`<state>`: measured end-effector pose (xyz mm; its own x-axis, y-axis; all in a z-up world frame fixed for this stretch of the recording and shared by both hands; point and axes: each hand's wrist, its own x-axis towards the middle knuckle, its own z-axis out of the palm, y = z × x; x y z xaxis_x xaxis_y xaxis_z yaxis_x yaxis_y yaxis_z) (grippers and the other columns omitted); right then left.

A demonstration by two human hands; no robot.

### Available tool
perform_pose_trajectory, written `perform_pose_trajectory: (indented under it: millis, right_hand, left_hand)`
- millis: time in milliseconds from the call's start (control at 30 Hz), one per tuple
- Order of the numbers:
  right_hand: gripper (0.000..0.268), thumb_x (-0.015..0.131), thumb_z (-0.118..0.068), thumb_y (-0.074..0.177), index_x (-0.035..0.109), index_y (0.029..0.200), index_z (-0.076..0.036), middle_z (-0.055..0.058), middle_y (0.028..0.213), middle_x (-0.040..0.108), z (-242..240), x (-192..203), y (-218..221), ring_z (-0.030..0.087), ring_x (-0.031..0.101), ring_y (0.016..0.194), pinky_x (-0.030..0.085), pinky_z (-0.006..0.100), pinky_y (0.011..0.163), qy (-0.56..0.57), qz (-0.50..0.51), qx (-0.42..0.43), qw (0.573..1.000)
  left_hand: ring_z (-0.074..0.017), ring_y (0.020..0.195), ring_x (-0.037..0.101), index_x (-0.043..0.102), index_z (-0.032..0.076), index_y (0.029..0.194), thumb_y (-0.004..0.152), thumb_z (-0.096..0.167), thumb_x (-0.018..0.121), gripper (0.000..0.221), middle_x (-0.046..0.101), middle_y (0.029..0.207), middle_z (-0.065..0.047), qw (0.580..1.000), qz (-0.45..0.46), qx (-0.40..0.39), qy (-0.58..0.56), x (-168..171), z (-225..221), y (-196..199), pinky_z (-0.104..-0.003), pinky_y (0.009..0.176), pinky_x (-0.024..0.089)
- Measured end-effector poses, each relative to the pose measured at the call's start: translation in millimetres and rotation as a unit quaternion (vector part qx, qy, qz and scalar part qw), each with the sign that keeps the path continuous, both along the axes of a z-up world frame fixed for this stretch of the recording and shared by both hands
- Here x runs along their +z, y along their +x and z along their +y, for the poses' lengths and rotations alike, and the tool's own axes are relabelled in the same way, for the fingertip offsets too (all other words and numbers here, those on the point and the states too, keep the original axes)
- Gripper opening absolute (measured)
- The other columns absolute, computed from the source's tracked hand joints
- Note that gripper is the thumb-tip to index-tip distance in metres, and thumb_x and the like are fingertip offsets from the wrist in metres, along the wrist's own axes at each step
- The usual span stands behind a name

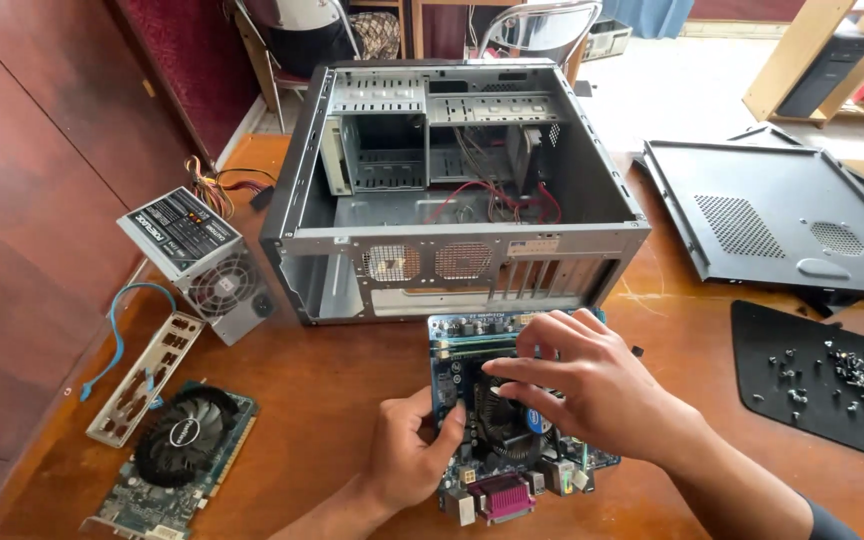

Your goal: Installing a CPU cooler onto a motherboard by aligning it with the socket and securing the mounting pins.

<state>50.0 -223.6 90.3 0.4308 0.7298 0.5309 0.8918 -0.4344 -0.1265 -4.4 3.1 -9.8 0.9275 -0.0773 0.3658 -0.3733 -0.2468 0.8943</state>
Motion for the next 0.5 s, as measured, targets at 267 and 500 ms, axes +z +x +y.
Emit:
perform_pose_trajectory:
  millis: [267, 500]
  right_hand:
    - [0.009, 0.078, -0.026, 0.092, 0.074, 0.1, -0.027, 0.001, 0.093, 0.057, 7.5, 1.2, -9.5, 0.022, 0.058, 0.074, 0.041, 0.038, 0.065, 0.038, -0.042, -0.026, 0.998]
    - [0.012, 0.077, -0.031, 0.091, 0.078, 0.103, -0.028, 0.001, 0.094, 0.057, 6.4, 6.7, -17.8, 0.022, 0.058, 0.073, 0.045, 0.037, 0.07, 0.006, -0.048, -0.058, 0.997]
  left_hand:
    - [-0.0073, 0.042, 0.045, 0.061, 0.01, 0.075, 0.096, 0.034, 0.061, 0.032, 0.054, 0.058, 0.002, 1.0, -0.019, 0.004, 0.012, 2.1, -3.9, -4.4, -0.029, 0.037, 0.034]
    - [-0.0132, 0.053, 0.053, 0.059, 0.008, 0.078, 0.1, 0.027, 0.056, 0.029, 0.059, 0.067, -0.002, 0.992, -0.117, -0.038, 0.006, 10.2, -5.6, -6.5, -0.032, 0.046, 0.041]
